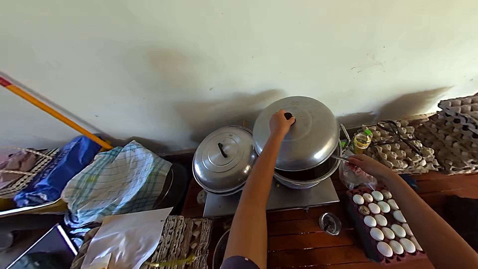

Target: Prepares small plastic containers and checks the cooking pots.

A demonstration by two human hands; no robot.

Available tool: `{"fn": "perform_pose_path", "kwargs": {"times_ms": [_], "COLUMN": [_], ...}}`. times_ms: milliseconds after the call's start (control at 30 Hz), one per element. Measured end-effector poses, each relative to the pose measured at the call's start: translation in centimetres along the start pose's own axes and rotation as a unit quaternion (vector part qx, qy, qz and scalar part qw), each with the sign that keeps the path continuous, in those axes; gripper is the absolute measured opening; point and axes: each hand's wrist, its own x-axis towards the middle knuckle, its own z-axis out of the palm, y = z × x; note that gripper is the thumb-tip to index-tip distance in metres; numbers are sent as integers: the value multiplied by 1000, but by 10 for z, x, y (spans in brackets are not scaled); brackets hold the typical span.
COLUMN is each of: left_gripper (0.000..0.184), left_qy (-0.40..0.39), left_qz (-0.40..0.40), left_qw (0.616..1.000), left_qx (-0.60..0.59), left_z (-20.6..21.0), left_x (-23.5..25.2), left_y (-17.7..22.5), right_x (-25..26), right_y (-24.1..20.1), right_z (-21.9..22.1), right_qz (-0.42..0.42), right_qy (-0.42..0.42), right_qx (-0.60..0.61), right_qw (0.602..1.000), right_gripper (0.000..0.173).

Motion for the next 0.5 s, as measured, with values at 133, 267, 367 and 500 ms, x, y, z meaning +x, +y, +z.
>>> {"fn": "perform_pose_path", "kwargs": {"times_ms": [133, 267, 367, 500], "left_gripper": [42, 43, 46, 47], "left_qy": [-8, 24, 20, -24], "left_qz": [-18, -23, -48, -95], "left_qw": [1000, 998, 997, 994], "left_qx": [-20, -54, -61, -41], "left_z": [26, 49, 62, 68], "left_x": [-11, -22, -20, -16], "left_y": [21, 35, 35, 14], "right_x": [18, -8, -47, -84], "right_y": [8, 24, 41, 62], "right_z": [-15, -21, -14, 2], "right_qz": [31, 5, 11, 64], "right_qy": [99, 295, 338, 341], "right_qx": [-133, -134, -138, -140], "right_qw": [986, 946, 931, 927], "right_gripper": [49, 46, 48, 50]}}
